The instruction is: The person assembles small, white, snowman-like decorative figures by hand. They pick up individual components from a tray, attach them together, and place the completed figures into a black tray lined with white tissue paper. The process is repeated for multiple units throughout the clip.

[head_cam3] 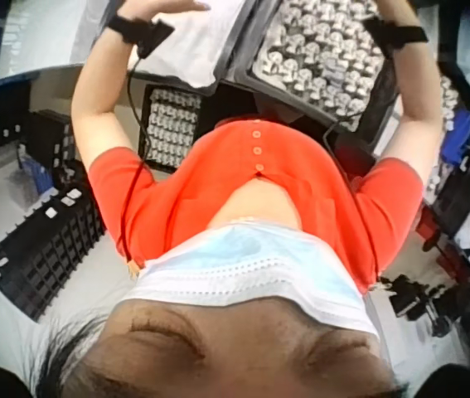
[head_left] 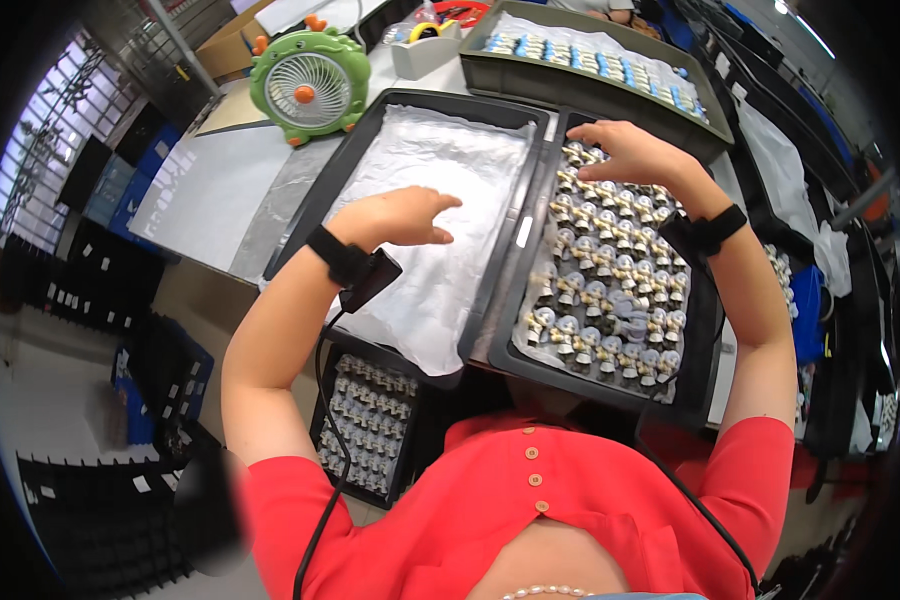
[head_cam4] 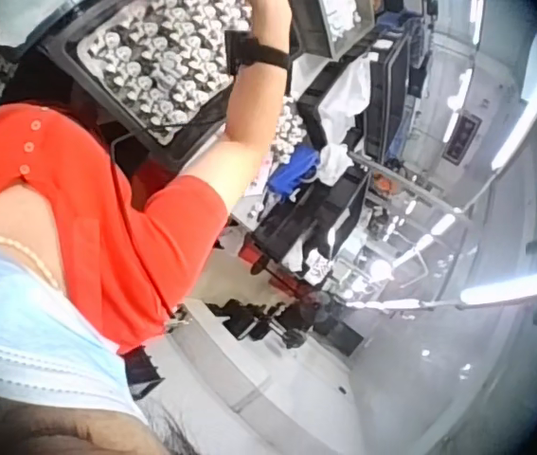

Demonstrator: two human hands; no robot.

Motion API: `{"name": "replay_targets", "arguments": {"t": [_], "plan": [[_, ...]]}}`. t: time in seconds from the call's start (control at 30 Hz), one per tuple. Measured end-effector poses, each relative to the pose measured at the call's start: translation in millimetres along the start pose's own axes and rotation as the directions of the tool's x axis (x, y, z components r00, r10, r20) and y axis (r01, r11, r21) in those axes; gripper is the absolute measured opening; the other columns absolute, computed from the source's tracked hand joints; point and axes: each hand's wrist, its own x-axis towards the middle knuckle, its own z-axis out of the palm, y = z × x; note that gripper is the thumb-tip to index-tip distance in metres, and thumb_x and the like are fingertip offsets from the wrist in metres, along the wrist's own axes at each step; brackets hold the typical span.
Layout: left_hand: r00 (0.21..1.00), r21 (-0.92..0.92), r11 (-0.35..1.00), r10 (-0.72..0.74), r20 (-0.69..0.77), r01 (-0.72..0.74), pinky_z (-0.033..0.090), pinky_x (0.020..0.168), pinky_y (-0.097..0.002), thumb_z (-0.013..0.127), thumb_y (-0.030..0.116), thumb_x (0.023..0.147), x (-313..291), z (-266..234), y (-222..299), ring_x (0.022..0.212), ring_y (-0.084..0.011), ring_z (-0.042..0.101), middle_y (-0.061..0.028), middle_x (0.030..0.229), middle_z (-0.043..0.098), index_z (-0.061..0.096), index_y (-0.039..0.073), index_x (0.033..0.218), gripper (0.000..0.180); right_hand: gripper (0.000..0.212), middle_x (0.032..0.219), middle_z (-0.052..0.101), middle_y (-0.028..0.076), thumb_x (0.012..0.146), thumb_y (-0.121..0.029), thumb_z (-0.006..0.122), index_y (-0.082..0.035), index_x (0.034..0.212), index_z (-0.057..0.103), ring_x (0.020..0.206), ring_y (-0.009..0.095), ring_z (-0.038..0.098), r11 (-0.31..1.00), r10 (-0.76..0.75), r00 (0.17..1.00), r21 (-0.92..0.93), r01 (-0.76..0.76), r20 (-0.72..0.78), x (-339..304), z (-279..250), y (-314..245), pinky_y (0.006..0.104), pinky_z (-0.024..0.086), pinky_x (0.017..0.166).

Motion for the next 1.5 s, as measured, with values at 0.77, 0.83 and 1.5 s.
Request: {"name": "replay_targets", "arguments": {"t": [0.77, 0.83, 1.5], "plan": [[0.942, -0.94, 0.122, 0.155, -0.299, -0.319, 0.046, 0.081, -0.0252, 0.06, 0.017, 0.087, 49.9, 37.7, 126.8, 0.091, -0.0105, 0.058, -0.0052, 0.101, 0.062, 0.056, 0.002, 0.113, 0.03, 0.055, 0.083, 0.064, 0.013, 0.056, -0.028, 0.072, -0.007, 0.106, 0.059, 0.08, 0.032, 0.063, 0.959, 0.239, 0.928, -0.222, -0.179, 0.285, -67.7, 95.5, 1.1, 0.0386, 0.05, 0.071], [0.961, -0.964, 0.049, 0.108, -0.256, -0.262, 0.045, 0.078, -0.0247, 0.062, 0.018, 0.085, 52.2, 38.3, 124.0, 0.092, -0.009, 0.057, -0.0041, 0.105, 0.059, 0.053, 0.005, 0.117, 0.035, 0.06, 0.089, 0.062, 0.015, 0.057, -0.027, 0.071, -0.007, 0.111, 0.055, 0.085, 0.033, 0.061, 0.979, 0.205, 0.955, -0.058, -0.197, 0.214, -76.4, 77.9, 2.2, 0.038, 0.049, 0.074], [0.81, -0.811, -0.024, -0.085, -0.581, -0.584, 0.049, 0.084, -0.0295, 0.059, 0.002, 0.083, 55.4, 42.7, 126.4, 0.1, -0.0187, 0.058, -0.0108, 0.122, 0.046, 0.034, 0.002, 0.133, 0.056, 0.063, 0.105, 0.055, 0.012, 0.063, -0.011, 0.076, -0.008, 0.12, 0.047, 0.098, 0.028, 0.054, 0.857, -0.125, 0.765, 0.319, 0.404, -0.632, -62.6, 71.5, -31.1, 0.0373, 0.042, 0.086]]}}
